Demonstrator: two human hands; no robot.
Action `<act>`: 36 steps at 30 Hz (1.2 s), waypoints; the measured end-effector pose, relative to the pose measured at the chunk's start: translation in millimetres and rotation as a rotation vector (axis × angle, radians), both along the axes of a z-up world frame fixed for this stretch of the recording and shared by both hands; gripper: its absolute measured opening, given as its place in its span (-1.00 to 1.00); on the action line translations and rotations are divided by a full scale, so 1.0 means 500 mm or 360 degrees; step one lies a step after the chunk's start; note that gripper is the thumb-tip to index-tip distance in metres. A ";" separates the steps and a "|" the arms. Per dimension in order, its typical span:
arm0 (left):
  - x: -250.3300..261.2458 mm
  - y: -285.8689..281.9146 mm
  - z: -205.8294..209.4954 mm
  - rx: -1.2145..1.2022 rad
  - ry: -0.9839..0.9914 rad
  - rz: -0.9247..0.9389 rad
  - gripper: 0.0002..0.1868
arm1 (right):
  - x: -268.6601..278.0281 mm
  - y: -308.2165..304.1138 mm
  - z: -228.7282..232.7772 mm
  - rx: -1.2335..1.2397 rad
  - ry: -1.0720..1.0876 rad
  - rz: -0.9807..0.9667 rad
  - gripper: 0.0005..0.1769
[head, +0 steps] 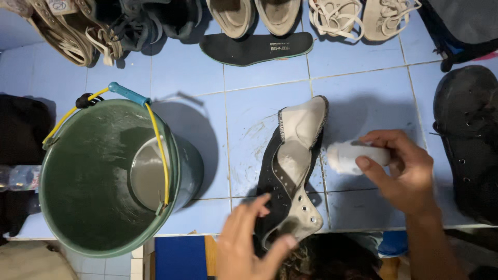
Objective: The person cleans a shoe using a brush and soapy water from a bucket, scrubbing the interior and exterior surfaces.
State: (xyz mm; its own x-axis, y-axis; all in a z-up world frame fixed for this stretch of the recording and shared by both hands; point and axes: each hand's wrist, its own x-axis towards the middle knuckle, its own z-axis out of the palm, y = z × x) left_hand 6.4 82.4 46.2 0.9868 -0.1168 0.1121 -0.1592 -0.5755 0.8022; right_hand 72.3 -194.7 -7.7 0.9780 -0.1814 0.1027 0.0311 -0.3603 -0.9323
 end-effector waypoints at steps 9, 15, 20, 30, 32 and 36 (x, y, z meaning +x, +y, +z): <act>0.010 0.011 0.007 0.0115 -0.0223 0.0436 -0.91 | 0.008 -0.020 -0.057 0.0024 -0.0225 0.0069 -0.83; -0.036 0.058 -0.113 0.0150 -0.0682 0.0723 -0.63 | 0.005 -0.030 -0.081 0.0143 -0.0269 0.0008 -0.79; -0.026 -0.010 -0.011 0.0576 -0.0548 -0.0007 -0.39 | -0.001 -0.035 -0.106 0.0272 -0.0269 -0.0104 -0.80; -0.015 -0.026 -0.050 0.0210 -0.0698 0.0514 -0.90 | -0.004 -0.031 -0.089 0.0103 -0.0313 -0.0102 -0.83; -0.031 -0.016 -0.071 0.0169 -0.0590 0.0569 -0.63 | -0.002 -0.034 -0.101 0.0021 -0.0235 -0.0139 -0.87; -0.033 0.031 -0.152 0.0004 -0.0791 0.0514 -0.16 | 0.010 -0.017 -0.058 0.0247 -0.0262 0.0023 -0.75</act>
State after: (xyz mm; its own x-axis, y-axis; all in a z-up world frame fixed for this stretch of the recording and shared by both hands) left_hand -9.9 97.7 -29.7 0.8014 0.1801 0.5703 -0.3320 -0.6591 0.6748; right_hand 77.2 -203.0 -36.9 0.9531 -0.1933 0.2329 0.1914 -0.2112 -0.9585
